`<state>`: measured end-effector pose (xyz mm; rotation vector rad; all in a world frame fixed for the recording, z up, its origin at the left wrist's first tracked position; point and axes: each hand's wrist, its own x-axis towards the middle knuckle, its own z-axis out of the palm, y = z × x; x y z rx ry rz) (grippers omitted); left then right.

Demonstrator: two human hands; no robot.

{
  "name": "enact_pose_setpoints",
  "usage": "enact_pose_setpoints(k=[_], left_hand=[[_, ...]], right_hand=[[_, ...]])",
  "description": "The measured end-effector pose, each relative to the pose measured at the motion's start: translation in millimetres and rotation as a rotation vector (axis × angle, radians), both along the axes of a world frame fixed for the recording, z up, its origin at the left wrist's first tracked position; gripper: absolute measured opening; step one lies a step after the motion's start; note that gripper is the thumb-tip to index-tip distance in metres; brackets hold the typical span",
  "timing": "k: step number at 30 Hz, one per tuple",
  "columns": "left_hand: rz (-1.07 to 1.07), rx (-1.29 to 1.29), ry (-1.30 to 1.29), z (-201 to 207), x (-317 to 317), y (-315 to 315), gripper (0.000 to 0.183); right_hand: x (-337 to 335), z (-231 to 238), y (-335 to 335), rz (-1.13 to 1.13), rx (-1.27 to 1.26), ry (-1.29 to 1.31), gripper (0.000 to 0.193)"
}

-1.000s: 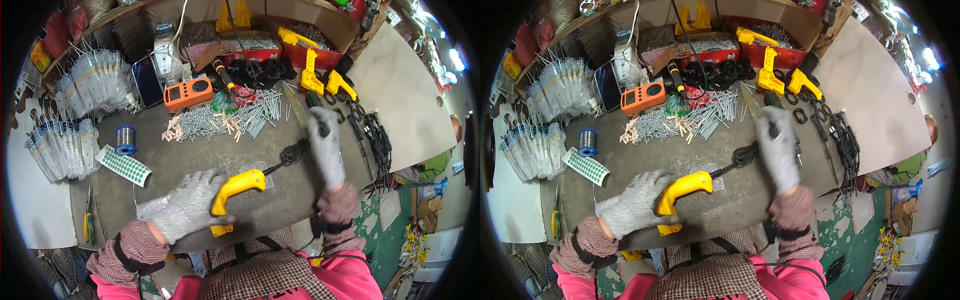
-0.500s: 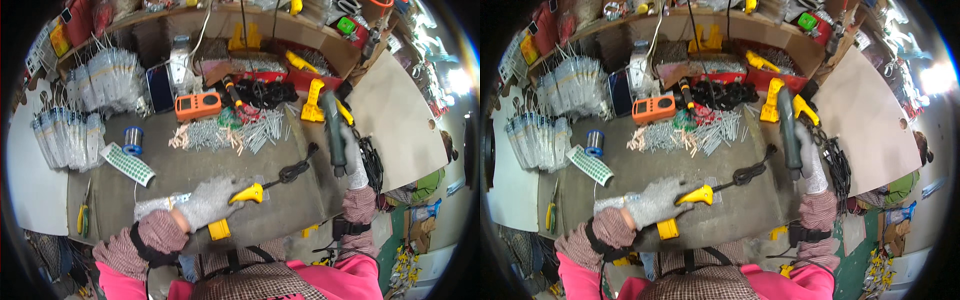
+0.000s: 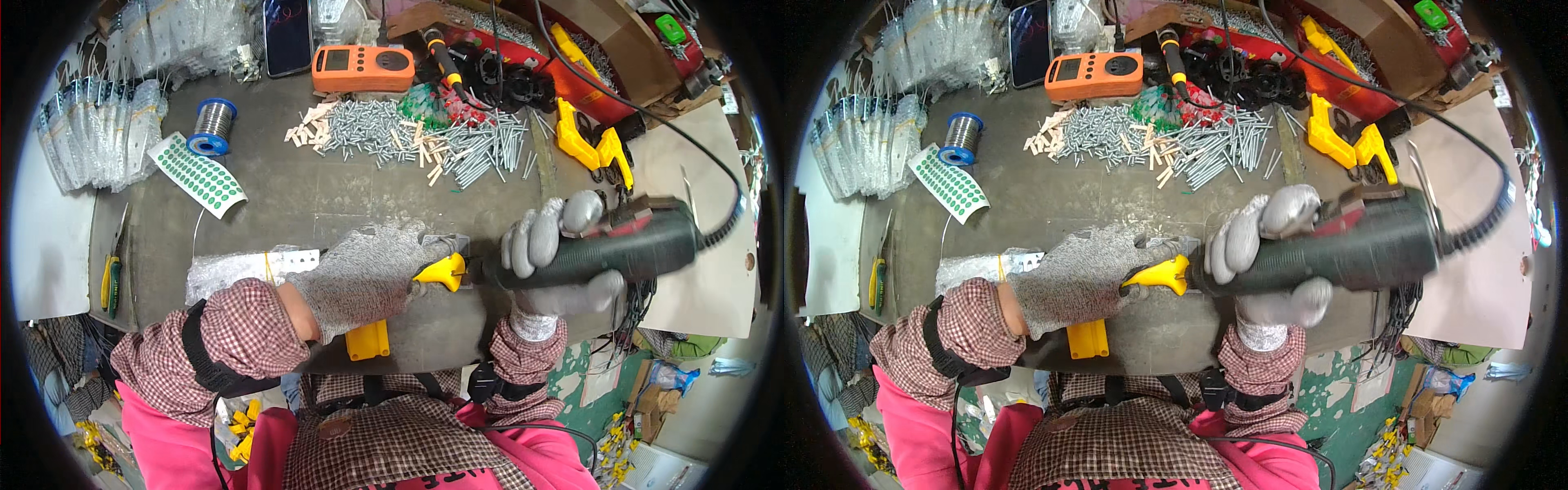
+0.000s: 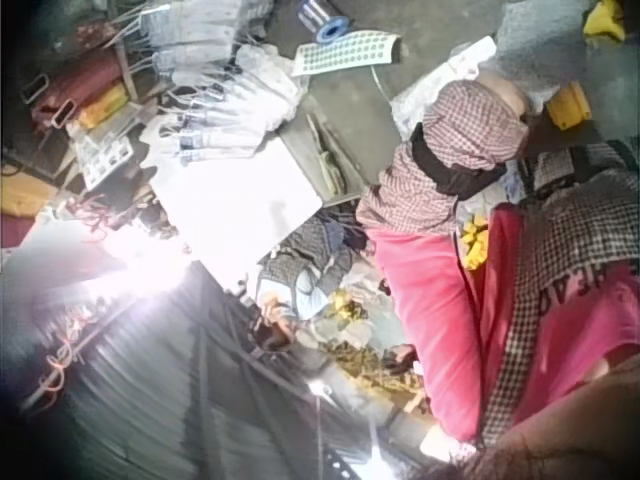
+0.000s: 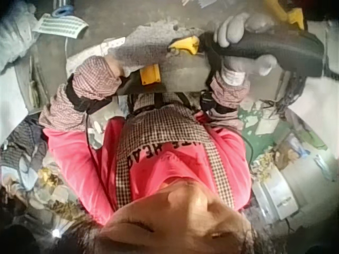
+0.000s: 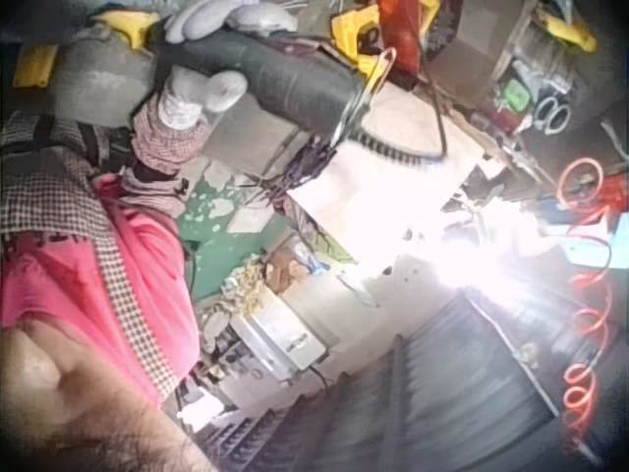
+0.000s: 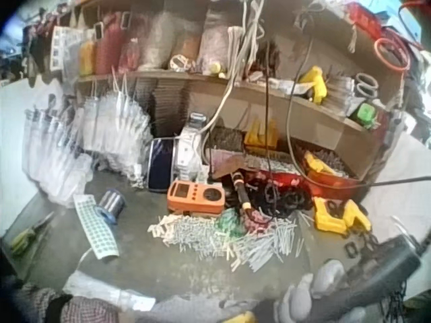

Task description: Assembling and soldering internal wiring for a yellow plastic handheld electronic device.

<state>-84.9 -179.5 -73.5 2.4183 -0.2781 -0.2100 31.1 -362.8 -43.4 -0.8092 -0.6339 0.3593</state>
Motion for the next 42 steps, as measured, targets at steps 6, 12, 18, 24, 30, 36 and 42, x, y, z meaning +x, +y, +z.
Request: enact_pose_setpoints(k=[6, 12, 18, 24, 30, 36, 42], left_hand=[[0.027, 0.055, 0.072, 13, 3, -5, 0.071], [0.052, 0.079, 0.059, 6, 2, -4, 0.072], [0.046, 0.018, -0.069, 2, 2, -10, 0.060], [0.039, 0.107, -0.034, 16, 3, -9, 0.055], [0.000, 0.177, -0.046, 8, 9, -8, 0.048], [-0.029, 0.181, -0.114, -1, 7, -7, 0.050], [0.064, 0.023, -0.221, -19, -3, -5, 0.047]], right_hand=[[20, 2, 6, 0.738, 0.069, -0.167, 0.025], [-1, -2, 13, 0.379, 0.062, -0.141, 0.018], [0, -4, 3, -0.030, -0.067, -0.152, 0.080], [3, -12, 15, 0.060, 0.289, -0.146, 0.046], [15, 11, 10, 0.400, 0.025, -0.014, 0.024], [13, -5, 17, 0.472, -0.051, -0.287, 0.088], [-22, -12, 11, -0.262, 0.026, 0.054, 0.097]])
